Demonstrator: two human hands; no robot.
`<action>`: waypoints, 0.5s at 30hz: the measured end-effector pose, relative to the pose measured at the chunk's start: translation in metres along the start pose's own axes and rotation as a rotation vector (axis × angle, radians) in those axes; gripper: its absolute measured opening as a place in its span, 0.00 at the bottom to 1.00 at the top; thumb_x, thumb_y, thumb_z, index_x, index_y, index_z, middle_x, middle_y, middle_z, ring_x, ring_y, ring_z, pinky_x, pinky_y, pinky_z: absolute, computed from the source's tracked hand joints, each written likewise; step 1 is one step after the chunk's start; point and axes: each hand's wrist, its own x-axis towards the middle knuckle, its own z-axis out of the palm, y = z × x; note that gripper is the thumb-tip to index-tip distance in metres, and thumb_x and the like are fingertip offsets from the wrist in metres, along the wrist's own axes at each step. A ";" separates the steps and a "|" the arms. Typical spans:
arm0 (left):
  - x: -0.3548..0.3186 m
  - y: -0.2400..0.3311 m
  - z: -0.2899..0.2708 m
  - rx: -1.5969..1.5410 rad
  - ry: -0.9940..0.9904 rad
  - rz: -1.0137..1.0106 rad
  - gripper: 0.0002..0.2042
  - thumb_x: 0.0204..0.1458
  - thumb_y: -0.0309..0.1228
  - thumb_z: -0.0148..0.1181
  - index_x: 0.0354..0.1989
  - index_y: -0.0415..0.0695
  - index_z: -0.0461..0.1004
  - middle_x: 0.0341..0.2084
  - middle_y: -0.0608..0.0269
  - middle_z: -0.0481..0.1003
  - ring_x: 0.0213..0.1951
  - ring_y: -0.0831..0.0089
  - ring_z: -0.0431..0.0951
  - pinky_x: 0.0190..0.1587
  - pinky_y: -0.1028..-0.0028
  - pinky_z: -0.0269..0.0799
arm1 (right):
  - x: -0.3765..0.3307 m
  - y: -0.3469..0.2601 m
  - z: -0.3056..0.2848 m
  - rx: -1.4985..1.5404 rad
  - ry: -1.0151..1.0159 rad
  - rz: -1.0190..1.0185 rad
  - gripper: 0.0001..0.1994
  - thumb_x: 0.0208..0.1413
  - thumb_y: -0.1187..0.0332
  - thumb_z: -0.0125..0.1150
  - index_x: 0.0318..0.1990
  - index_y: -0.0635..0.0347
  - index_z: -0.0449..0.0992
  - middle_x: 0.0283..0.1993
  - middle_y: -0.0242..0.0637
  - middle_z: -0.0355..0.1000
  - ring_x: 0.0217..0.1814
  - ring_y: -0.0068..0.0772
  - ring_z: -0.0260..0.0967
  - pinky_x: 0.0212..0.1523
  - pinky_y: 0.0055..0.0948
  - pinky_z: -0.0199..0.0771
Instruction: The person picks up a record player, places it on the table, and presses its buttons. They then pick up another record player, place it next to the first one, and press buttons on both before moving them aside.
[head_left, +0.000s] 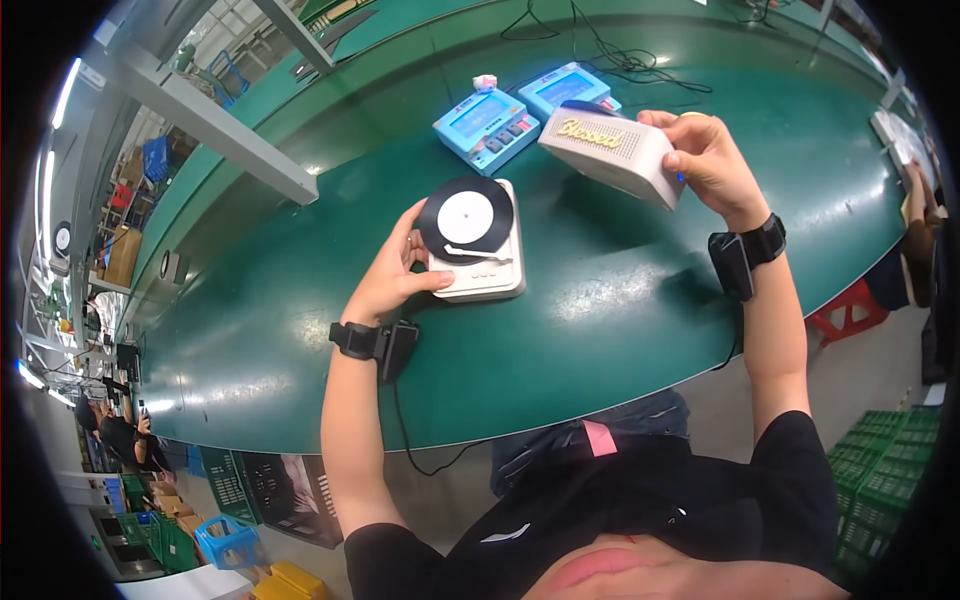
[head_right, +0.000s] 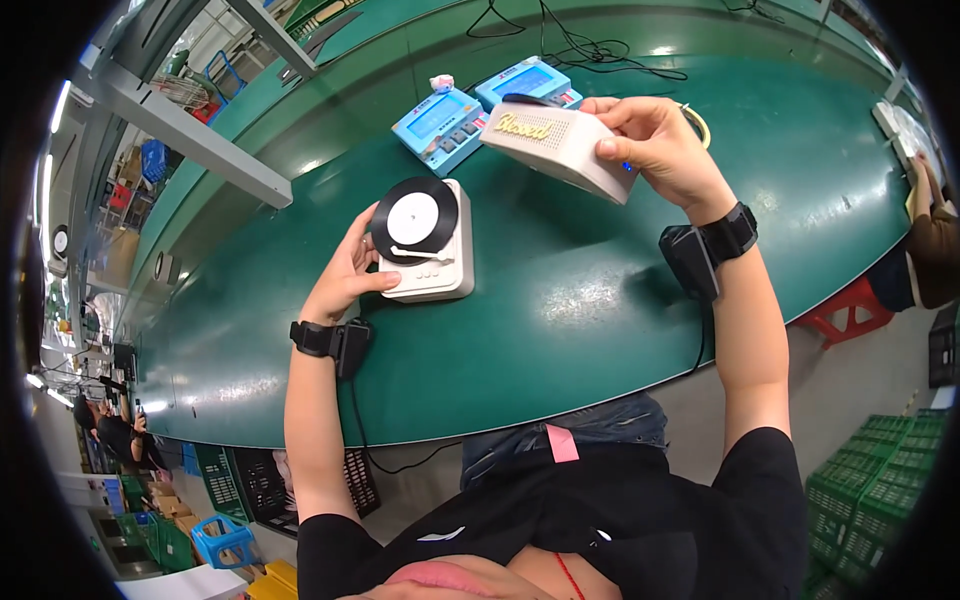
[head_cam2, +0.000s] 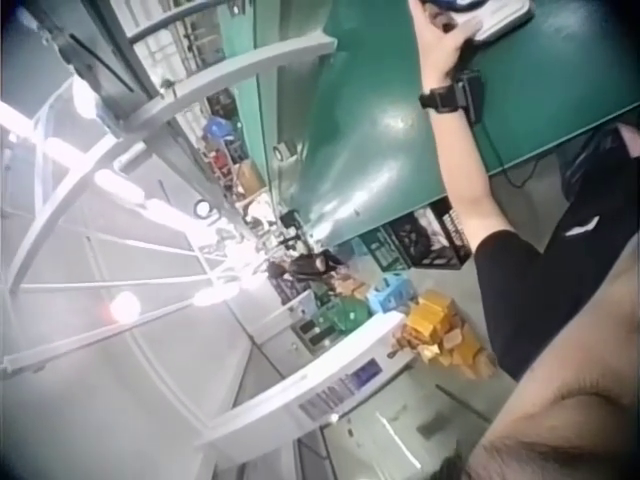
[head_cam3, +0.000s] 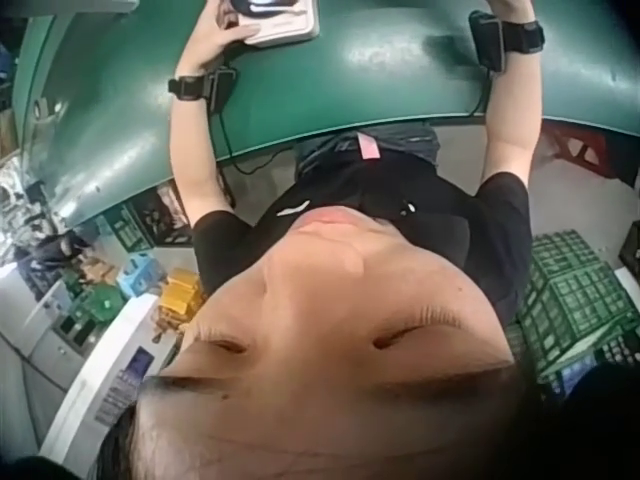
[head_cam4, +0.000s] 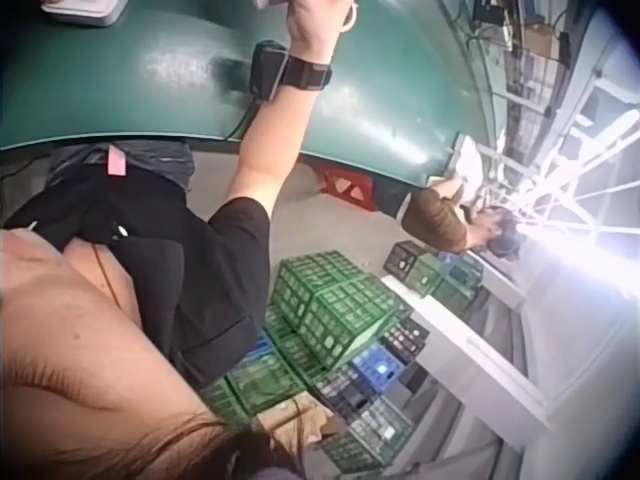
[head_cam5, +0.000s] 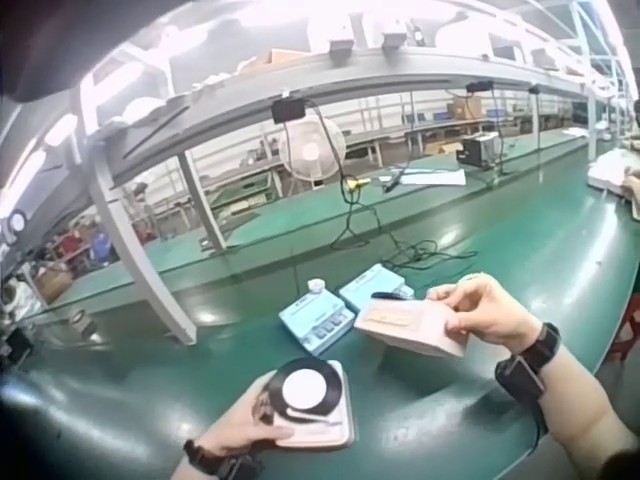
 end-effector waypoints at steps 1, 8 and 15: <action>0.001 0.002 0.005 0.000 -0.013 -0.007 0.48 0.37 0.23 0.71 0.68 0.41 0.46 0.42 0.61 0.72 0.41 0.75 0.71 0.46 0.74 0.66 | 0.001 -0.003 -0.003 -0.033 0.031 0.000 0.13 0.43 0.71 0.72 0.38 0.65 0.78 0.51 0.43 0.71 0.53 0.30 0.68 0.55 0.30 0.67; 0.002 0.002 0.023 0.009 -0.021 0.011 0.49 0.37 0.24 0.72 0.68 0.41 0.46 0.38 0.62 0.71 0.37 0.76 0.71 0.42 0.76 0.67 | 0.004 -0.026 -0.025 -0.062 0.208 0.058 0.12 0.50 0.66 0.68 0.39 0.61 0.77 0.47 0.39 0.73 0.53 0.29 0.67 0.52 0.30 0.67; 0.003 0.000 0.024 0.006 -0.033 0.020 0.49 0.36 0.24 0.72 0.68 0.41 0.46 0.40 0.60 0.71 0.37 0.76 0.71 0.41 0.77 0.67 | -0.013 -0.042 -0.087 -0.134 0.351 -0.018 0.10 0.56 0.67 0.62 0.43 0.60 0.77 0.39 0.32 0.75 0.44 0.21 0.69 0.45 0.25 0.70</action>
